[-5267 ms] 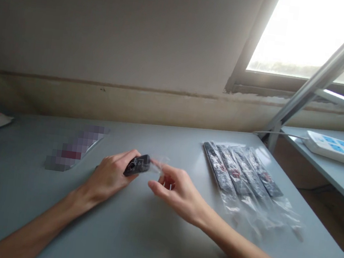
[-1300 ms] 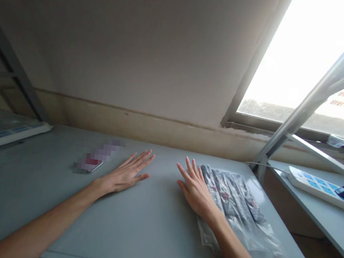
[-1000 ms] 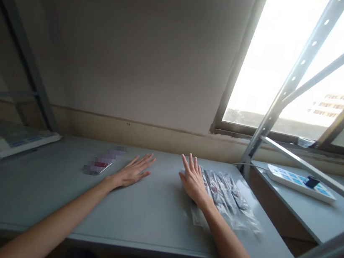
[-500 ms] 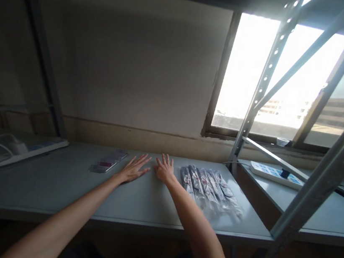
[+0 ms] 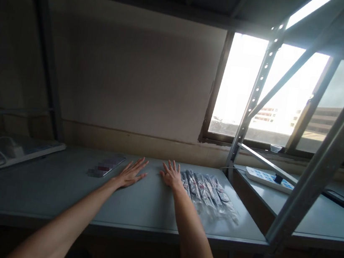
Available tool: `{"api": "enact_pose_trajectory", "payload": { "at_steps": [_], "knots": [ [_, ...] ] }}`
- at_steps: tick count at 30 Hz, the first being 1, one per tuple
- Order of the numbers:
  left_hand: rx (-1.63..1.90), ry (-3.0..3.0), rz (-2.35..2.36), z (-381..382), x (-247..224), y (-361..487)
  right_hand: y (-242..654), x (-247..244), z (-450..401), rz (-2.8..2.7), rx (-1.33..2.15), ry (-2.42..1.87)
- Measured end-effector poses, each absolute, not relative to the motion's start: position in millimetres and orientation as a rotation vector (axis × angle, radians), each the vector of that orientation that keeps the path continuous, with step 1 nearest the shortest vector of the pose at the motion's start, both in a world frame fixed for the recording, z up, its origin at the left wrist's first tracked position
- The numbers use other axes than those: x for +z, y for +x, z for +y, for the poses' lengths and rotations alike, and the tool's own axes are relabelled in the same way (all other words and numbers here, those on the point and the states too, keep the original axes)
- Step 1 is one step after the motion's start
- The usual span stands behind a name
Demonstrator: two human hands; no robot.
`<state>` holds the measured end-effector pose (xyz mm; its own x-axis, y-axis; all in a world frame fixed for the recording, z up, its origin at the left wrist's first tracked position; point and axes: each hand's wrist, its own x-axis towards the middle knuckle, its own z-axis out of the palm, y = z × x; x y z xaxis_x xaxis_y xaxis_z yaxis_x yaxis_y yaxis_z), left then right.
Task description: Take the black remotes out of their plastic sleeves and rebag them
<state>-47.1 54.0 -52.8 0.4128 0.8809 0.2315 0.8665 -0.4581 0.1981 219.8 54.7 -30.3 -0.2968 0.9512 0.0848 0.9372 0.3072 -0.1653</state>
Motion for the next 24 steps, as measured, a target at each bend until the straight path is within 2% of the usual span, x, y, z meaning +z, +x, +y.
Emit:
{"api": "enact_pose_trajectory", "payload": {
  "at_steps": [13, 24],
  "knots": [
    [0.665, 2.731, 1.574, 52, -30, -50, 284, -27, 79, -2.431, 0.189, -1.675],
    [0.488, 2.659, 1.572, 68, -53, -58, 326, -26, 55, -2.528, 0.213, -1.625]
  ]
}}
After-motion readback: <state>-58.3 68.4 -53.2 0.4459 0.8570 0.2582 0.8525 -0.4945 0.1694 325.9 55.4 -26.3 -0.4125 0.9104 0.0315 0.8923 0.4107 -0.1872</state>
